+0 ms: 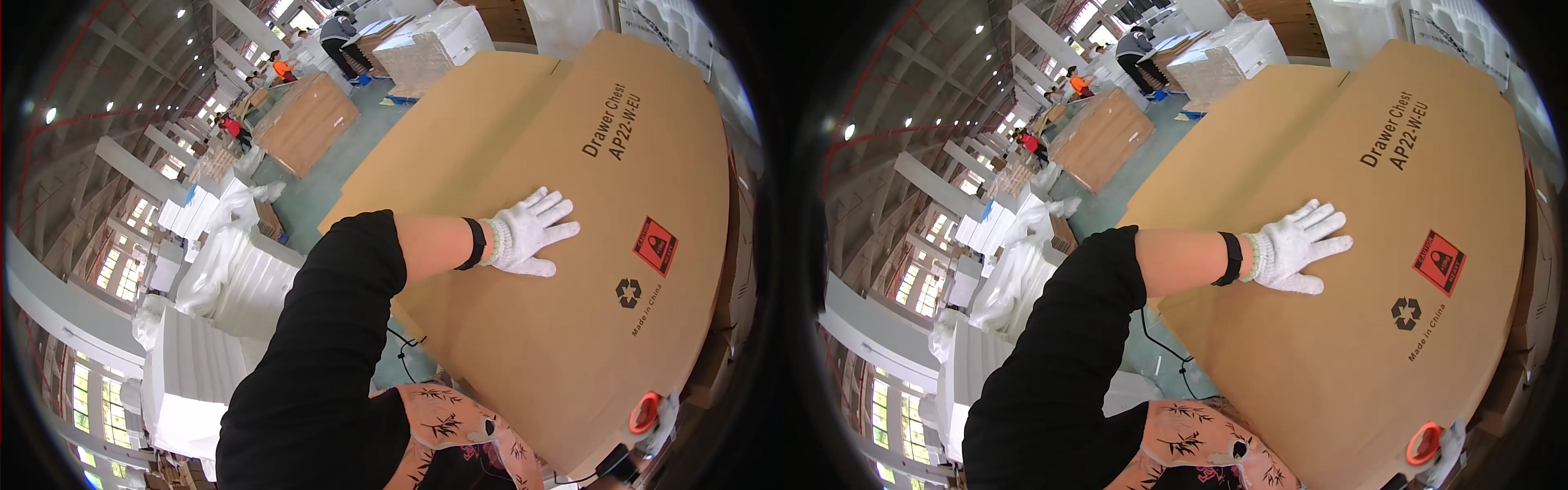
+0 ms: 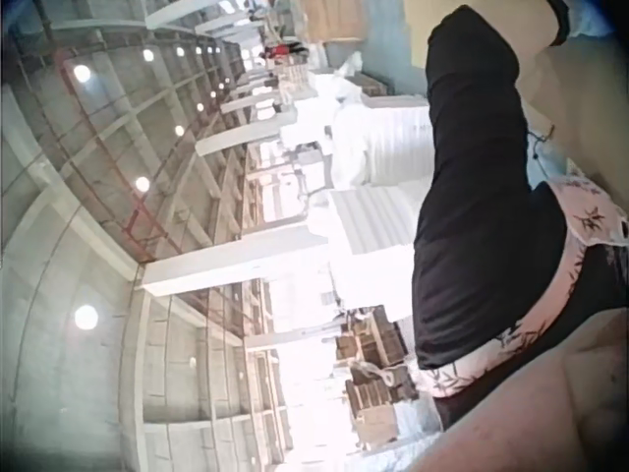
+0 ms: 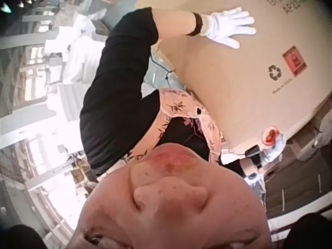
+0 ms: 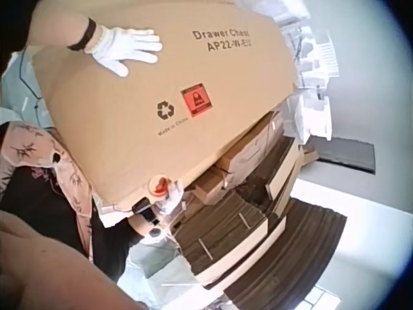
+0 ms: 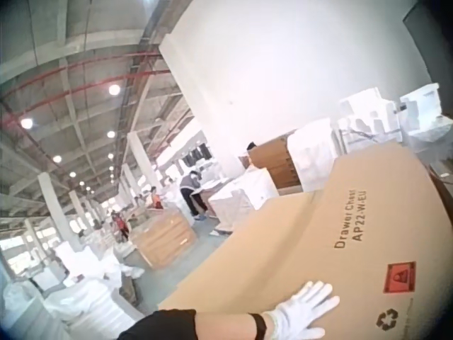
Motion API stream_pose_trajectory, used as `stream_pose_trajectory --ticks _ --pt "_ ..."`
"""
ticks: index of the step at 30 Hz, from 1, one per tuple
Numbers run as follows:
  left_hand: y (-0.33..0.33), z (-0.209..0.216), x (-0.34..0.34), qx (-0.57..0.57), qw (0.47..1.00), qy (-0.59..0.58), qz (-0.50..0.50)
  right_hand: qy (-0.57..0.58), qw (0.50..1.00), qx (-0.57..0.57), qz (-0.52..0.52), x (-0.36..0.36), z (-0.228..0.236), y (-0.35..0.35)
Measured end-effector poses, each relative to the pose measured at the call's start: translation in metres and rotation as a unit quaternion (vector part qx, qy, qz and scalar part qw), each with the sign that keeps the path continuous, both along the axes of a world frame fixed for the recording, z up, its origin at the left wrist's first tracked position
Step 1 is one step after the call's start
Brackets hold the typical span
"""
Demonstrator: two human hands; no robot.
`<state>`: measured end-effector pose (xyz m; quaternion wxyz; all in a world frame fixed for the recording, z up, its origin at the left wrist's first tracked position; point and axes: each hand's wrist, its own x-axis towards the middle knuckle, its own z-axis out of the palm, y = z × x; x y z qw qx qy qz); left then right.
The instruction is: The person assembles a large cardboard box and packs it with white foam inserts. They fold the box flaps, place foam pieces inside, and seal the box with tape.
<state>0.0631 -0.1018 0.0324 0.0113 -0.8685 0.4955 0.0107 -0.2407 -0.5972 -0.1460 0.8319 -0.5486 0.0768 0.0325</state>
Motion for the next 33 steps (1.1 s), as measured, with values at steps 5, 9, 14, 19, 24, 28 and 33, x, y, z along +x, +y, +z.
stream_pose_trajectory --ticks 5,9,14,19,24,28,33 --pt "-0.011 0.024 0.020 -0.005 0.998 -0.005 -0.062 0.190 0.954 -0.190 -0.131 -0.080 0.022 0.073" --pt "-0.006 0.017 0.023 -0.048 0.994 0.017 -0.098 0.153 0.929 -0.211 -0.264 -0.059 0.103 0.217" --pt "-0.001 0.000 0.033 -0.082 0.989 0.027 -0.124 0.165 0.935 -0.243 -0.201 -0.036 0.093 0.269" --pt "-0.002 0.015 0.032 -0.065 0.990 0.044 -0.117 0.179 0.931 -0.253 -0.192 -0.031 0.088 0.283" --pt "-0.004 0.010 0.027 -0.067 0.994 0.039 -0.077 0.192 0.929 -0.253 -0.190 -0.037 0.079 0.285" --pt "-0.020 0.030 0.017 -0.030 0.997 0.049 -0.041 0.187 0.930 -0.253 -0.190 -0.042 0.073 0.291" --pt "0.027 0.093 0.003 0.245 0.964 0.045 -0.089 0.164 0.930 -0.253 -0.211 -0.046 0.058 0.277"
